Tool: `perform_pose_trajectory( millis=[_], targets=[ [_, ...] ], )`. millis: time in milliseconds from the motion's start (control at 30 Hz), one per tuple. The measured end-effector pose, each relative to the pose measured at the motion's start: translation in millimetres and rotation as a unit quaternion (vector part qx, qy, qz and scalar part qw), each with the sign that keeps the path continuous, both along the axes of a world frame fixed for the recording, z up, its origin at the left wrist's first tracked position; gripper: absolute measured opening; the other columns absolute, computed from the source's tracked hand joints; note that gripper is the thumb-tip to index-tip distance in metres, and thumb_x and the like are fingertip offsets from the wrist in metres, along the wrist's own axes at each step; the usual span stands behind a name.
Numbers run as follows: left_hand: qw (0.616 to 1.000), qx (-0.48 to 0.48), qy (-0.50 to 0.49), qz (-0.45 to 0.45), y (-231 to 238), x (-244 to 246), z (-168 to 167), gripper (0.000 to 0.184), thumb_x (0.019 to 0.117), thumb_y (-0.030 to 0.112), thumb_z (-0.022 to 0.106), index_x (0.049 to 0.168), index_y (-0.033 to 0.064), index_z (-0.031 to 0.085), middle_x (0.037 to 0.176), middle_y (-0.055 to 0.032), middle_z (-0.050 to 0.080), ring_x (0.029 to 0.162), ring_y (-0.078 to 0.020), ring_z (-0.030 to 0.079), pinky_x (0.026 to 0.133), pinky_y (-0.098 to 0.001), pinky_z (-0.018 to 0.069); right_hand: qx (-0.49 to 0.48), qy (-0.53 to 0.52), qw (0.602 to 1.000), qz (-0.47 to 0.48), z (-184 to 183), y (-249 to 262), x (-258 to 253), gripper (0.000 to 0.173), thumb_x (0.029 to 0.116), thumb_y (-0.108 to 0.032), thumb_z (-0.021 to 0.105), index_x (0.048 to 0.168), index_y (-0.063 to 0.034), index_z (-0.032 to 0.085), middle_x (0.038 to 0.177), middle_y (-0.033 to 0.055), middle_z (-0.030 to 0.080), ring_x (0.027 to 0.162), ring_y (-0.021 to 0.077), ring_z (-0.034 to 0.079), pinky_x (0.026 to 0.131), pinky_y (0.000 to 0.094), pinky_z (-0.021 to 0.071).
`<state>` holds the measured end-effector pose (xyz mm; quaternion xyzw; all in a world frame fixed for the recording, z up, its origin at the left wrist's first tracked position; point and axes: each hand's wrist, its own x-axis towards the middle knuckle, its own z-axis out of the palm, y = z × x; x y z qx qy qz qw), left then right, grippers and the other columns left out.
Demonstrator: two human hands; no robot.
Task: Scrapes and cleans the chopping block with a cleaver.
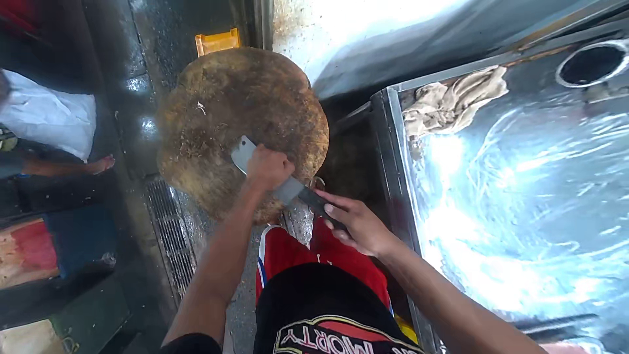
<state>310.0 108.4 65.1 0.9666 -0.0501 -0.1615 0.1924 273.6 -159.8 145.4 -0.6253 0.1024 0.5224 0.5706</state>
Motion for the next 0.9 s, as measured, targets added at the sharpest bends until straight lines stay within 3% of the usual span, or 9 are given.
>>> perform_pose_trajectory(
  millis=[133, 233, 333, 467, 533, 633, 733, 800, 900],
  targets=[
    [0.995, -0.039, 0.087, -0.003, -49.8, -26.5, 8.1, 0.044, 0.1017, 0.043, 0.045, 0.082, 0.0165, 0.073, 0.078, -0.0026, 0.072, 0.083, -0.0203, 0.068, 0.102, -0.0481, 0.0433, -0.014, 0.023, 1.0, 0.007, 7.7, -46.4, -14.6, 0.05, 0.1049, -0.025, 0.05, 0.155, -0.0214, 0.05, 0.079, 0.0037, 0.061, 0.044, 0.009, 0.042, 0.036, 0.0234, 0.0367],
    [0.997, -0.012, 0.061, -0.041, 10.6, -1.2, -6.2, 0.045, 0.1026, 0.043, 0.046, 0.085, 0.0124, 0.074, 0.081, -0.0075, 0.073, 0.087, -0.0262, 0.071, 0.103, -0.0518, 0.0464, 0.022, -0.014, 1.0, -0.006, -10.3, 17.1, -5.8, 0.049, 0.1074, -0.022, 0.048, 0.156, -0.0179, 0.048, 0.082, 0.004, 0.062, 0.048, 0.0095, 0.045, 0.041, 0.0237, 0.0394],
    [0.998, 0.043, 0.016, -0.036, 50.8, 11.7, -7.3, 0.045, 0.1003, 0.038, 0.044, 0.073, 0.01, 0.066, 0.073, -0.0076, 0.069, 0.079, -0.0258, 0.068, 0.097, -0.0489, 0.0467, 0.041, -0.012, 0.999, -0.02, -25.8, 50.8, -3.5, 0.047, 0.1095, -0.022, 0.048, 0.157, -0.018, 0.047, 0.083, 0.0065, 0.063, 0.05, 0.011, 0.049, 0.042, 0.0244, 0.0423],
    [0.999, -0.018, 0.046, 0.003, -27.1, -27.9, 1.2, 0.042, 0.0989, 0.044, 0.05, 0.076, 0.0166, 0.073, 0.075, -0.0021, 0.071, 0.08, -0.0207, 0.069, 0.101, -0.0505, 0.0464, -0.013, 0.009, 1.0, 0.007, -6.1, -29.3, -26.9, 0.05, 0.1055, -0.027, 0.05, 0.156, -0.0217, 0.049, 0.081, 0.0046, 0.062, 0.046, 0.0102, 0.044, 0.038, 0.0249, 0.0381],
    [0.992, -0.062, 0.11, -0.016, -65.6, -41.7, 6.6, 0.045, 0.1013, 0.044, 0.043, 0.086, 0.0156, 0.074, 0.083, -0.0034, 0.073, 0.088, -0.021, 0.069, 0.104, -0.0506, 0.0423, -0.032, 0.035, 0.999, -0.001, 7.1, -66.4, -38.3, 0.053, 0.1022, -0.029, 0.053, 0.154, -0.0222, 0.051, 0.078, 0.003, 0.06, 0.044, 0.0084, 0.042, 0.036, 0.0235, 0.0369],
    [0.987, -0.065, 0.142, -0.031, -38.2, -29.5, 12.4, 0.045, 0.1046, 0.043, 0.043, 0.098, 0.0129, 0.076, 0.094, -0.0081, 0.075, 0.099, -0.0258, 0.07, 0.109, -0.052, 0.0408, -0.012, 0.013, 1.0, -0.001, 5.8, -34.0, -27.5, 0.051, 0.1032, -0.028, 0.052, 0.154, -0.0218, 0.051, 0.079, 0.003, 0.061, 0.044, 0.0083, 0.043, 0.037, 0.0231, 0.0377],
    [0.996, 0.0, 0.084, -0.015, 42.7, -1.3, -4.1, 0.045, 0.1019, 0.045, 0.046, 0.088, 0.0128, 0.075, 0.088, -0.0085, 0.074, 0.096, -0.028, 0.07, 0.108, -0.0523, 0.044, 0.029, -0.021, 0.999, -0.002, -17.3, 49.4, -6.6, 0.048, 0.1084, -0.023, 0.048, 0.156, -0.0185, 0.048, 0.084, 0.0056, 0.063, 0.05, 0.0101, 0.047, 0.043, 0.0243, 0.0407],
    [0.998, 0.031, 0.046, -0.013, 68.4, 5.1, -3.8, 0.046, 0.1013, 0.042, 0.044, 0.076, 0.0111, 0.067, 0.077, -0.0076, 0.069, 0.084, -0.026, 0.068, 0.103, -0.0493, 0.0436, 0.043, -0.015, 0.999, -0.011, -24.1, 67.7, -3.9, 0.047, 0.1097, -0.022, 0.048, 0.156, -0.0193, 0.048, 0.084, 0.0066, 0.064, 0.05, 0.0103, 0.048, 0.042, 0.024, 0.0418],
    [0.998, 0.004, 0.057, 0.013, 16.6, -28.5, -0.9, 0.043, 0.1002, 0.045, 0.049, 0.079, 0.0165, 0.074, 0.079, -0.0033, 0.072, 0.085, -0.0225, 0.069, 0.105, -0.0516, 0.0439, 0.015, -0.005, 1.0, 0.012, -17.2, 10.4, -24.3, 0.049, 0.1064, -0.025, 0.051, 0.155, -0.0207, 0.05, 0.083, 0.0054, 0.063, 0.048, 0.0108, 0.045, 0.04, 0.0251, 0.039]
  ],
)
